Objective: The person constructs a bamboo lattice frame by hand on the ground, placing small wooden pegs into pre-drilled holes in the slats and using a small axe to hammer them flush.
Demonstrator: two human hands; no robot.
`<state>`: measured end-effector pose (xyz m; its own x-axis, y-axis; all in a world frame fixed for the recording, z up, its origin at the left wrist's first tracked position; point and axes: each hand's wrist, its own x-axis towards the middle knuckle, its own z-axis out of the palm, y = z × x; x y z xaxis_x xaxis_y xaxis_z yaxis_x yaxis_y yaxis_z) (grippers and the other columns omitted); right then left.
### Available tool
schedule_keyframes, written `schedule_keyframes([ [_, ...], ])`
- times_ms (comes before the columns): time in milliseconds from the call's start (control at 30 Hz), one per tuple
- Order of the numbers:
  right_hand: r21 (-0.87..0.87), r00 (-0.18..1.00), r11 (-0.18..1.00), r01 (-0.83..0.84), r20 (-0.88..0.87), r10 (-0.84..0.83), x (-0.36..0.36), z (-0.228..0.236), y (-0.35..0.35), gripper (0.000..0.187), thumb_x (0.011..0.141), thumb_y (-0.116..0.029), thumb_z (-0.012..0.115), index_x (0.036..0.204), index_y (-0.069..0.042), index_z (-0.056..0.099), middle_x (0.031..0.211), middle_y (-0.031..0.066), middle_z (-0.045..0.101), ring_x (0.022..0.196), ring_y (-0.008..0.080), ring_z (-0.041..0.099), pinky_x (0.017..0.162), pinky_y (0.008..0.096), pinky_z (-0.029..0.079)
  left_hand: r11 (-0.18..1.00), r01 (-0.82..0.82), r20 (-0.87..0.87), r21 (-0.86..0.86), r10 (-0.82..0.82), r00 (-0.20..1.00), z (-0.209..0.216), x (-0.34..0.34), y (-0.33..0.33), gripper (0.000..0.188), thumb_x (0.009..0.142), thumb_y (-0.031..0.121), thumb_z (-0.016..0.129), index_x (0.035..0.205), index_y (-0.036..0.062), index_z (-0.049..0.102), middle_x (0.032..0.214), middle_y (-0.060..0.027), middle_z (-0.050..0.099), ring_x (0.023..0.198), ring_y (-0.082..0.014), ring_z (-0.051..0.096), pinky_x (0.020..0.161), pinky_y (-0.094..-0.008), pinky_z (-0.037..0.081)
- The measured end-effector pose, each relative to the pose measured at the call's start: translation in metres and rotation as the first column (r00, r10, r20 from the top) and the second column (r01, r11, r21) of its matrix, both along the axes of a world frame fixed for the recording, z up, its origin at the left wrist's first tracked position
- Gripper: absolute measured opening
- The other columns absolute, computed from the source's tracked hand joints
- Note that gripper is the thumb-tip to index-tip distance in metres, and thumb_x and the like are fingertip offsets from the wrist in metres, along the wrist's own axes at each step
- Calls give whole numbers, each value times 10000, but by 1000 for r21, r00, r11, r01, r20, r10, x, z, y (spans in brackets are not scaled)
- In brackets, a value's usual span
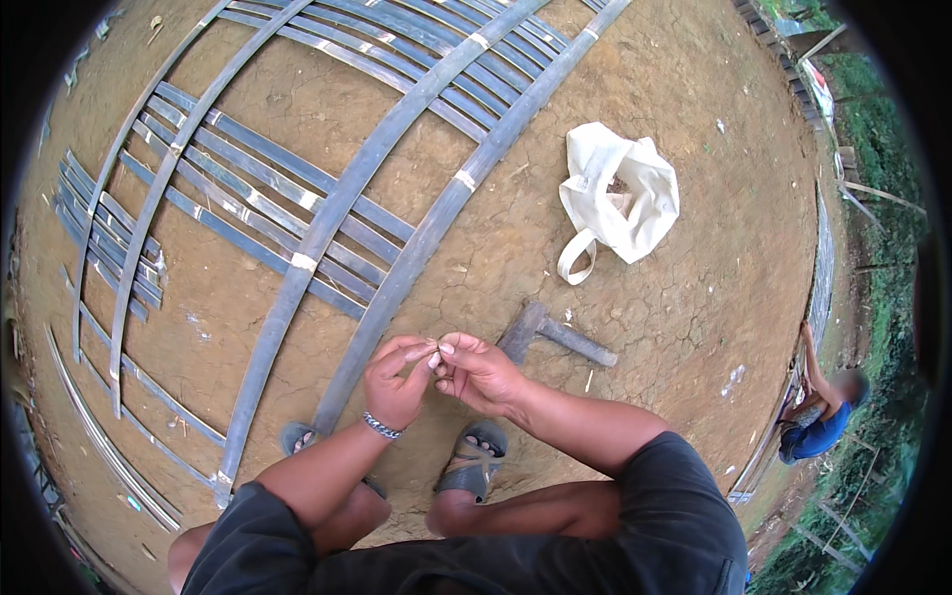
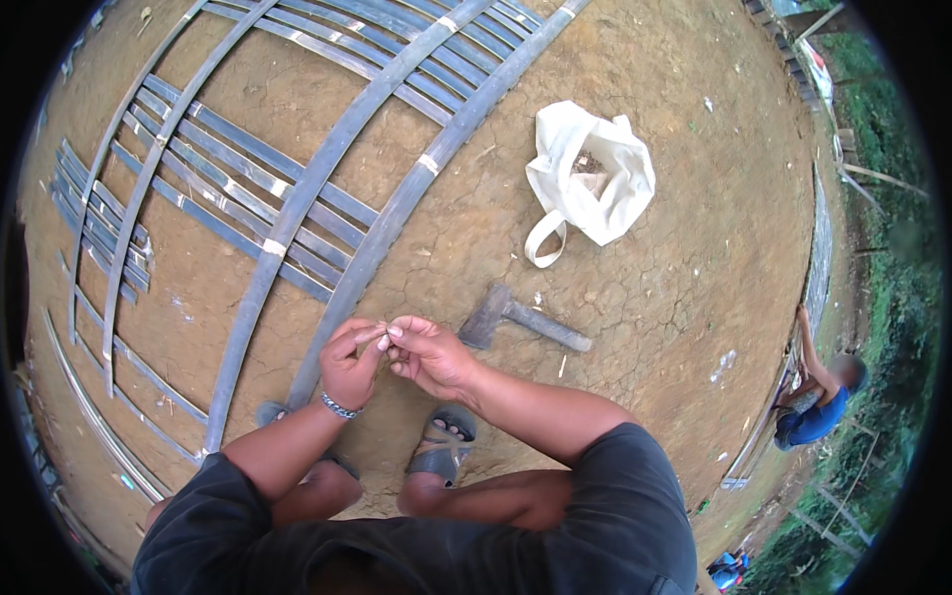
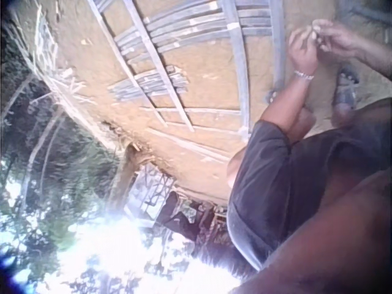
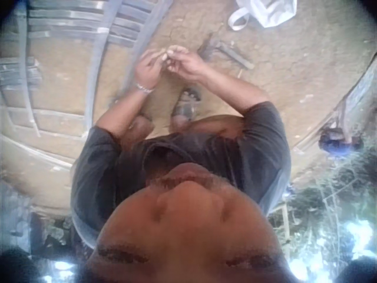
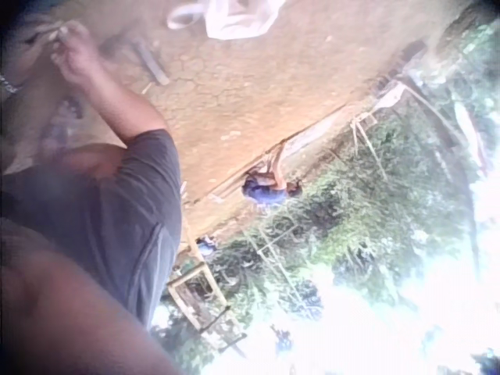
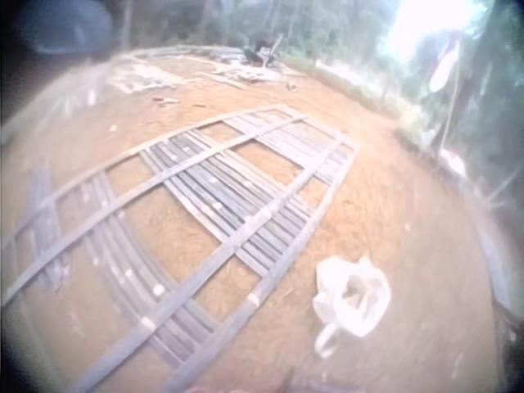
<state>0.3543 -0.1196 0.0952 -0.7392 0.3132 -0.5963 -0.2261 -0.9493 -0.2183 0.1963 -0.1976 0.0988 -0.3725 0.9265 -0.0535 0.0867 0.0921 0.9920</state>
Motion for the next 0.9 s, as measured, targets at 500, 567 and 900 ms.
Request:
schedule_keyframes([
  [500, -29, 998, 998, -49, -33, 48, 2, -12, -11, 143, 1051, -258, 600, 1054, -128, 659, 964, -41, 684, 846, 61, 632, 755, 247, 533, 1000, 16, 59, -6, -15, 998, 0, -2, -2, 105, 852, 9, 759, 956, -1, 740, 1025, -134, 718, 931, -223, 697, 817, -321, 541],
  [567, -23, 998, 998, -52, -28, 52, 5, -16, -14, 152, 1052, -264, 598, 1049, -128, 665, 962, -45, 682, 843, 57, 628, 755, 242, 531, 1000, -1, 114, -4, 2, 994, -2, 2, -4, 105, 859, -2, 753, 962, -6, 736, 1019, -142, 710, 932, -224, 687, 811, -320, 533],
  [900, 109, 875, 946, -307, 423, 235, 30, -37, -22, 321, 997, -269, 687, 1250, -72, 681, 1064, -12, 707, 874, 60, 619, 767, 232, 507, 986, -7, -281, -167, -41, 959, -47, -23, -34, 85, 851, 97, 766, 915, 43, 772, 946, -120, 754, 907, -271, 707, 830, -373, 531],
])
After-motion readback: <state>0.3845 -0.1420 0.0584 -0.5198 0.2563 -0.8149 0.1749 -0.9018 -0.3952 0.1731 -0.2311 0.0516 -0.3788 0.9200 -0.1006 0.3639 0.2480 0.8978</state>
